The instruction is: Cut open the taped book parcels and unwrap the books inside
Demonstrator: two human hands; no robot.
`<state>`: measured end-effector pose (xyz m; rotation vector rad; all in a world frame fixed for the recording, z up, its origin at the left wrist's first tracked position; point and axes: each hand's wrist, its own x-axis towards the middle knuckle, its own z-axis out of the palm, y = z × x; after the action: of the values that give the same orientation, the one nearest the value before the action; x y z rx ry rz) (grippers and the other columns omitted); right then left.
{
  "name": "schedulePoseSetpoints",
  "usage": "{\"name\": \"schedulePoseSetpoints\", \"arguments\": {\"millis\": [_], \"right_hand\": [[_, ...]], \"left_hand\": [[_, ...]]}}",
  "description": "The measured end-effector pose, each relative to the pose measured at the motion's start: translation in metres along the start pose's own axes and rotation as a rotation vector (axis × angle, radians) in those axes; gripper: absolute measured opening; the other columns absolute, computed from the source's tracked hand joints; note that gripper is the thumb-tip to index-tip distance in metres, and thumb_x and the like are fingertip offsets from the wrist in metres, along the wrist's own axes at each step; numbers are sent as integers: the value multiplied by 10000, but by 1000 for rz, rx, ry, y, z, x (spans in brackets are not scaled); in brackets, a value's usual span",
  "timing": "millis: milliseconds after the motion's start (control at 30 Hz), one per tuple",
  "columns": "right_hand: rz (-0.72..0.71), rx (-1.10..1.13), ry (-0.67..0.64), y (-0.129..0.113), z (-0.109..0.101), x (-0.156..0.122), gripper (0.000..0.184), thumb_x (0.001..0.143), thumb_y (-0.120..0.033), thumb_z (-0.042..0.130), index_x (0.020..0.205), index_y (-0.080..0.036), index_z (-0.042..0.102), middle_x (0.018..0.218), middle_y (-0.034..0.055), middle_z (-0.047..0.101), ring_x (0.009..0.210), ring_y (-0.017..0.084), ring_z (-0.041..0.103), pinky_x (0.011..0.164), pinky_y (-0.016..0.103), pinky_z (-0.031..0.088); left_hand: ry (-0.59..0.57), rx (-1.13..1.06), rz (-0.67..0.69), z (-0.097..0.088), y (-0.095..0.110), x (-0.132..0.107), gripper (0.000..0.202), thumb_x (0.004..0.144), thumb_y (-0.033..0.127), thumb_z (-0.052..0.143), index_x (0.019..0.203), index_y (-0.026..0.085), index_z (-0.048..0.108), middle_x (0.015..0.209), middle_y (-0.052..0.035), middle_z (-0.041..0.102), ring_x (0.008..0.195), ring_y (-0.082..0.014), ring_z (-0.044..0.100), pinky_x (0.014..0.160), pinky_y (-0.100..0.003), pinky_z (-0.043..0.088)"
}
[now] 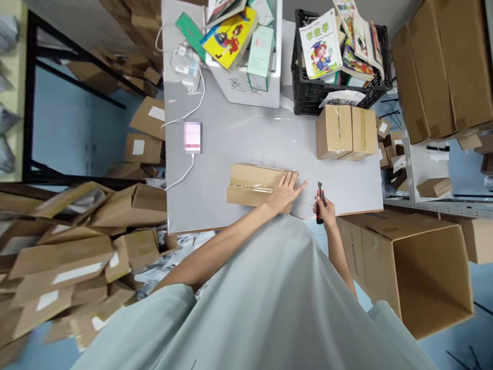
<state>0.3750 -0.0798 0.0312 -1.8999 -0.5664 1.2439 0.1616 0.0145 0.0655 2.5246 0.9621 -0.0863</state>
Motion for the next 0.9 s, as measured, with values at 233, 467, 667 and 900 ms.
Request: {"name": "schedulePoseSetpoints", "arguments": {"millis": [233, 467, 667, 900], "right_hand": [[-184, -18, 126, -43, -17, -27, 597, 832, -734, 781, 1067, -191, 702, 712, -54, 625, 579, 123, 612, 607, 285, 576], [-253, -160, 23, -62, 26, -44, 501, 870, -706, 764, 975, -240, 616, 726, -58, 607, 585, 118, 605, 612, 265, 561], [-239, -334, -21, -50, 81, -55, 489, 920, -730, 653, 1011, -261, 545, 749, -41, 582, 617, 148, 636, 618, 269, 566], [-314, -447, 49, -65, 99, -97, 554, 1065, -637, 487, 1429, -222, 530, 863, 1, 677, 641, 157, 657, 674, 277, 584]], "left_hand": [[426, -388, 67, -31, -26, -51, 1491, 727, 425, 984, 1825, 267, -11, 1873, -271, 20, 1725, -553, 81, 1342, -744, 240], [424, -704, -203, 3, -75, -136, 1608, 698, 591, 1009, 1809, 286, -111, 1874, -264, -72, 1732, -518, 119, 1293, -654, 423], [482, -1164, -461, 18, -104, -161, 1332, 819, 660, 882, 1820, 365, 53, 1861, -208, 247, 1560, -395, 556, 1096, -480, 629], [690, -1185, -625, -3, -136, -125, 618, 880, 564, 818, 1380, 208, 752, 1485, -143, 735, 1233, -299, 768, 973, -399, 677]]}}
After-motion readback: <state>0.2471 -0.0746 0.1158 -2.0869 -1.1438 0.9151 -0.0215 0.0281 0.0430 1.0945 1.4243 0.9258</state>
